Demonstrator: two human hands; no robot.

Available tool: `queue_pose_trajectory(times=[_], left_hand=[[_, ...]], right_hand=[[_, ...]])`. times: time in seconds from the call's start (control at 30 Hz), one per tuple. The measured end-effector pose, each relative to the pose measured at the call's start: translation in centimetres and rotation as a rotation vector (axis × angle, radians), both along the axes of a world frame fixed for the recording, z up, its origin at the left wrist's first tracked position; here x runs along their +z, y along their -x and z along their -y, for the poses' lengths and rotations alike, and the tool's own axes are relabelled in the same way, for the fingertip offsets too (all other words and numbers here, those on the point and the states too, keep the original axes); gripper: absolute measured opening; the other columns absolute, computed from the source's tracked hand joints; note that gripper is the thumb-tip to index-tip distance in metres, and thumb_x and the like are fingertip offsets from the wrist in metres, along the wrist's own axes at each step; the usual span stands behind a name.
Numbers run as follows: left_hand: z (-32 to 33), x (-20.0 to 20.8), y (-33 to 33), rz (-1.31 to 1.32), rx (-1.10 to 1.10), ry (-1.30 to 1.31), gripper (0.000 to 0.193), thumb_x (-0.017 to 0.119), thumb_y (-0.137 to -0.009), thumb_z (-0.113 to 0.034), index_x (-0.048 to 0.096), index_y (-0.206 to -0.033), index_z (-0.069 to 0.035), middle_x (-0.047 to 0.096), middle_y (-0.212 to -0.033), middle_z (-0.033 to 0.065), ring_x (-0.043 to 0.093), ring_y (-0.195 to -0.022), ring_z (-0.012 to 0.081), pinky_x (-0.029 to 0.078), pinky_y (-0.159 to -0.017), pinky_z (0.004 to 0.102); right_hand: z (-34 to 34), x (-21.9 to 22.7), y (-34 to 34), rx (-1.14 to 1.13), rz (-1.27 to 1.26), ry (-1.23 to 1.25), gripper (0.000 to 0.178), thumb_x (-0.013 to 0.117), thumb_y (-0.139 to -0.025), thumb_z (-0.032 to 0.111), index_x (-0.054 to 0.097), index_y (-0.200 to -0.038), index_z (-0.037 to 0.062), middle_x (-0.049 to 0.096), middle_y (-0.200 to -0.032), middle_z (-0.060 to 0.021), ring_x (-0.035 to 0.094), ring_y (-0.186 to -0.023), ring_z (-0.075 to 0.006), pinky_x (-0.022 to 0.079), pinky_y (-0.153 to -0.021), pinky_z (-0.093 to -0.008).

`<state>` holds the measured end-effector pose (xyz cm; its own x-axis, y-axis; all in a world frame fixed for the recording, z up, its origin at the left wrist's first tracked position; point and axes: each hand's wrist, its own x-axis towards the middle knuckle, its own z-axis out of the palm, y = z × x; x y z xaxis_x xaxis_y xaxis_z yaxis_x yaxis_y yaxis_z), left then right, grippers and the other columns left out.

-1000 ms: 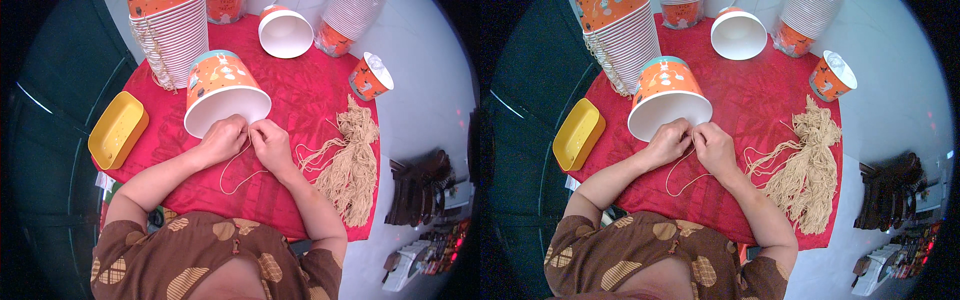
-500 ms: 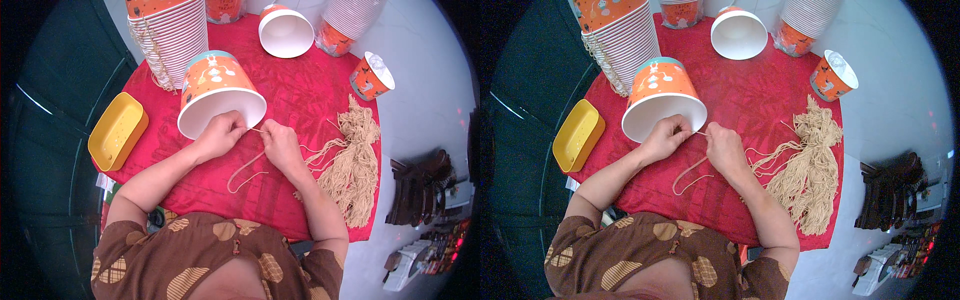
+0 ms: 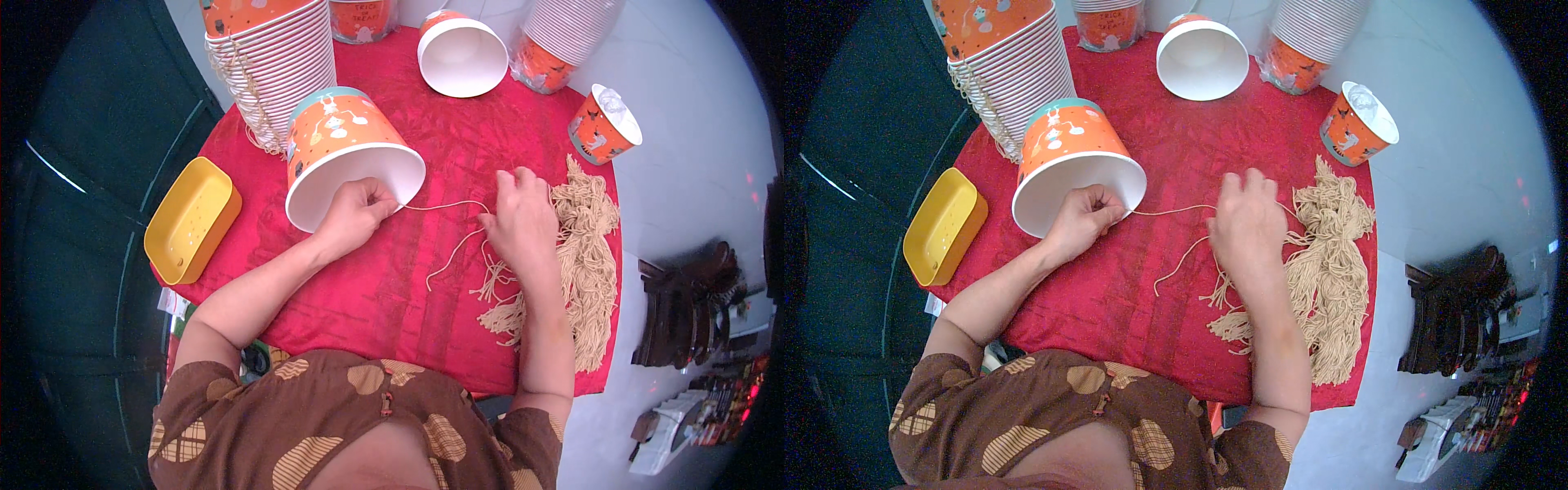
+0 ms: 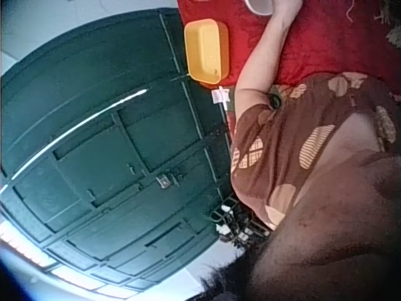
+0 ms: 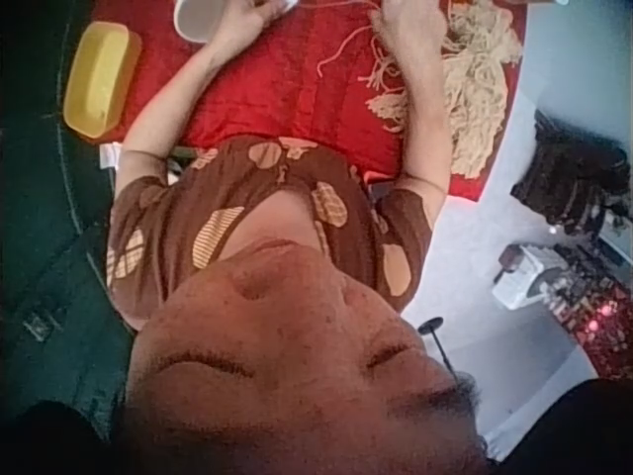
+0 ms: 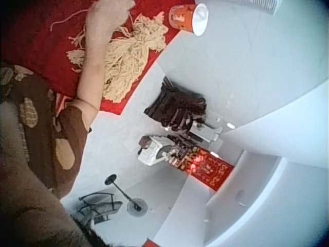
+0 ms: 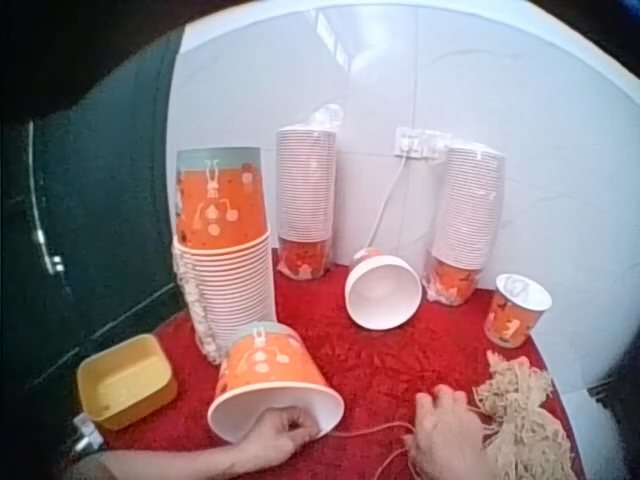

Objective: Threading a string through holes in a paper bucket to create a handle.

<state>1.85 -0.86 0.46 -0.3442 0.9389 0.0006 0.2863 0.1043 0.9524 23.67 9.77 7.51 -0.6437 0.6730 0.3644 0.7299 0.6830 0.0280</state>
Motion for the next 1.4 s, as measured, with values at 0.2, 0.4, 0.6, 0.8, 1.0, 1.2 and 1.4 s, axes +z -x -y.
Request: queue_pose_trajectory(times=[0.2,0.4,0.6,0.8,1.0,1.2,1.4], left_hand=[[-0.2,0.1,-0.9,0.078,-0.02,-0.023,0.011,0.062,-0.09,-0.009,0.062,-0.084,0.0,0.058,-0.071,0.0003,0.051,-0.064,0.0079,0.043,-0.057,0.0256],[-0.3,-0.7,-0.4,-0.007,-0.075,-0.075,0.011,0.063,-0.089,-0.01,0.063,-0.085,0.001,0.061,-0.074,0.0039,0.055,-0.069,0.0108,0.046,-0.062,0.0286],[-0.4,-0.7,-0.3,-0.053,-0.087,-0.081,0.009,0.06,-0.087,-0.007,0.06,-0.084,0.001,0.061,-0.075,0.0087,0.057,-0.071,0.0163,0.047,-0.064,0.0327],[-0.6,-1.4,-0.5,-0.107,-0.054,-0.122,0.009,0.053,-0.095,-0.005,0.055,-0.086,-0.001,0.054,-0.073,0.0018,0.051,-0.062,0.0096,0.044,-0.055,0.0261],[-0.6,-1.3,-0.5,-0.064,-0.057,-0.109,0.009,0.054,-0.093,-0.006,0.057,-0.088,0.0,0.057,-0.074,0.0049,0.054,-0.063,0.0127,0.045,-0.057,0.0286],[-0.6,-1.0,-0.7,0.053,-0.037,-0.091,0.013,0.051,-0.095,-0.008,0.056,-0.099,0.002,0.059,-0.076,0.0078,0.056,-0.062,0.0141,0.046,-0.056,0.0299],[-0.5,-0.7,-0.8,0.104,-0.038,-0.108,0.021,0.046,-0.095,-0.005,0.052,-0.112,0.006,0.058,-0.079,0.0085,0.055,-0.061,0.0134,0.046,-0.055,0.0292]], right_hand=[[2.0,-3.1,3.9,0.421,-0.49,0.319,0.017,0.054,-0.087,0.002,0.053,-0.104,0.0007,0.059,-0.095,-0.0228,0.062,-0.085,-0.042,0.052,-0.072,-0.0501],[3.3,-6.3,5.7,0.426,-0.537,0.449,0.018,0.056,-0.088,0.004,0.051,-0.105,0.0007,0.062,-0.09,-0.026,0.063,-0.077,-0.0446,0.052,-0.065,-0.0514],[2.7,-7.8,6.0,0.424,-0.555,0.408,0.011,0.057,-0.088,0.006,0.051,-0.095,0.0009,0.062,-0.072,-0.0234,0.064,-0.068,-0.0419,0.049,-0.058,-0.0516],[2.7,-7.8,5.7,0.453,-0.471,0.39,0.01,0.059,-0.087,0.007,0.051,-0.091,0.0017,0.062,-0.069,-0.0218,0.063,-0.064,-0.0409,0.049,-0.054,-0.05],[3.0,-8.3,5.8,0.43,-0.564,0.45,0.014,0.063,-0.084,0.009,0.055,-0.095,0.0037,0.064,-0.069,-0.0183,0.065,-0.063,-0.0369,0.05,-0.053,-0.0462],[3.0,-8.4,6.1,0.434,-0.564,0.437,0.016,0.065,-0.085,0.012,0.057,-0.096,0.0055,0.065,-0.071,-0.0168,0.066,-0.062,-0.0355,0.051,-0.053,-0.0451],[3.2,-8.4,6.5,0.418,-0.64,0.393,0.01,0.067,-0.083,0.004,0.061,-0.09,0.0028,0.062,-0.064,-0.0139,0.065,-0.055,-0.0249,0.048,-0.049,-0.0358]])
